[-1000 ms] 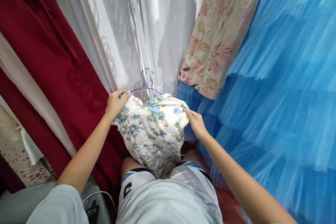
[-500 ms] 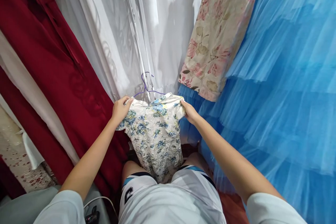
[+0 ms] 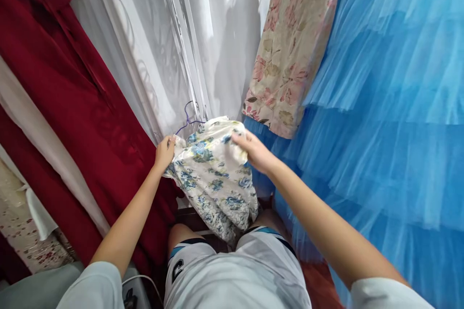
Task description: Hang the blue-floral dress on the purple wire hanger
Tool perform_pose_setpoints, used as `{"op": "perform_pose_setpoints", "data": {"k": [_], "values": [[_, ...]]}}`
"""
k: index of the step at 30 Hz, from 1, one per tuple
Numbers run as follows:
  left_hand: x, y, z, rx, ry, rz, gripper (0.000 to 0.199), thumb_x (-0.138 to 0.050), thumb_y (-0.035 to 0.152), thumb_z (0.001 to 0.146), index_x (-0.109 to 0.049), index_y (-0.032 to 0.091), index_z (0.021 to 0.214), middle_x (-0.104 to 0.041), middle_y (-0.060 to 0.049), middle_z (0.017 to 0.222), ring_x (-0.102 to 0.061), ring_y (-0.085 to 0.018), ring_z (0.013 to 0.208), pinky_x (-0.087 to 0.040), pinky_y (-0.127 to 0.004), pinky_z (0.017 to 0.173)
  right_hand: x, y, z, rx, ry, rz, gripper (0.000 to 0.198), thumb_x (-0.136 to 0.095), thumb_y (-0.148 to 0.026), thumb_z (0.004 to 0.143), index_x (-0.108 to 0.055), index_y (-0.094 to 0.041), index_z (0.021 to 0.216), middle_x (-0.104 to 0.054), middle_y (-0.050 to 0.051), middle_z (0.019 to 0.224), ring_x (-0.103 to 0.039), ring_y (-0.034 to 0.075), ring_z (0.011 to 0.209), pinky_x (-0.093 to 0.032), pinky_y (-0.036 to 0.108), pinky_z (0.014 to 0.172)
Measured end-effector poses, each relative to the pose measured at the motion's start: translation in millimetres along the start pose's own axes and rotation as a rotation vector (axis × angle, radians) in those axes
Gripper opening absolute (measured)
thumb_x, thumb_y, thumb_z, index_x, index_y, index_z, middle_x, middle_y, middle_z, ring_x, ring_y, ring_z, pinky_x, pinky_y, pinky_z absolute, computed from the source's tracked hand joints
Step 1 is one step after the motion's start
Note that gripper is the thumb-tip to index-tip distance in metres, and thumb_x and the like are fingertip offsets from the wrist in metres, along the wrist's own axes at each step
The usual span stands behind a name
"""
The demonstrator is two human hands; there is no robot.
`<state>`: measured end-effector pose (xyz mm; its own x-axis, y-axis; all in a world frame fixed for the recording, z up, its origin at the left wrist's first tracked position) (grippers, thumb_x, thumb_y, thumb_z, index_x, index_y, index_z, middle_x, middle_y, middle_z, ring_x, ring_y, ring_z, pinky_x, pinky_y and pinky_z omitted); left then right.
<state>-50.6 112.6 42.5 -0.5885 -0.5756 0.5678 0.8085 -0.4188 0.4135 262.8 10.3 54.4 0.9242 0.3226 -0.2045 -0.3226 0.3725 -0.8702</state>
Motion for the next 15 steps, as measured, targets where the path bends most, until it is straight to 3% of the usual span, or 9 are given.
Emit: {"op": "perform_pose_setpoints", "data": {"k": [2, 5, 9, 12, 15], "values": [[-14, -4, 2, 0.027, 0.01, -0.025, 0.033, -0.034, 0.041, 0.1, -0.058, 0.021, 0.088, -0.064, -0.005, 0.081, -0.059, -0.019, 0.078, -0.037, -0.026, 0.069, -21, 1, -18, -0.009, -0.125, -0.05, 0.051, -0.072, -0.035, 0.083, -0.053, -0.029, 0.129, -0.066, -0.001, 0.081, -0.059, 0.014, 0.059, -0.051, 0.026, 0.055], [-30, -7, 8, 0.061, 0.022, -0.025, 0.031, -0.034, 0.039, 0.099, -0.057, 0.021, 0.089, -0.065, -0.007, 0.083, -0.06, -0.022, 0.081, -0.038, -0.028, 0.07, -28, -7, -27, 0.036, -0.127, -0.039, 0.049, -0.067, -0.039, 0.087, -0.047, -0.032, 0.132, -0.061, -0.002, 0.078, -0.051, 0.012, 0.052, -0.042, 0.023, 0.046], [-36, -15, 5, 0.148, 0.05, -0.027, 0.033, -0.036, 0.043, 0.097, -0.056, 0.021, 0.084, -0.065, -0.01, 0.081, -0.06, -0.025, 0.08, -0.038, -0.031, 0.069, -35, -20, -27, -0.031, -0.249, 0.072, 0.051, -0.056, -0.048, 0.092, -0.037, -0.038, 0.138, -0.065, 0.004, 0.106, -0.056, 0.013, 0.062, -0.046, 0.026, 0.054], [-36, -26, -15, 0.199, 0.082, -0.051, 0.035, -0.032, 0.043, 0.098, -0.054, 0.021, 0.084, -0.065, -0.01, 0.083, -0.06, -0.024, 0.081, -0.039, -0.031, 0.07, -48, -21, -41, -0.123, -0.469, 0.065, 0.073, -0.06, -0.053, 0.088, -0.024, -0.038, 0.15, -0.066, 0.007, 0.112, -0.061, 0.014, 0.068, -0.05, 0.029, 0.061], [-38, -34, -48, 0.224, 0.115, -0.088, 0.033, -0.033, 0.044, 0.097, -0.049, 0.021, 0.08, -0.061, -0.006, 0.078, -0.057, -0.02, 0.076, -0.04, -0.028, 0.068, -57, -6, -69, -0.368, -0.855, -0.06, 0.081, -0.065, -0.057, 0.082, -0.035, -0.024, 0.15, -0.071, 0.011, 0.104, -0.067, 0.02, 0.078, -0.052, 0.032, 0.071]]}}
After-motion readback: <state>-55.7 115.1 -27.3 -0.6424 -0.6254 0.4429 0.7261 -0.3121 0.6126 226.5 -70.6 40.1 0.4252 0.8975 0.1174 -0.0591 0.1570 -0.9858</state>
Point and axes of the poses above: each hand's wrist, its own z-axis towards the middle knuckle, its own x-axis out of the back of the hand, y = z × x, the point moved 4 cm from there along z, towards the middle knuckle
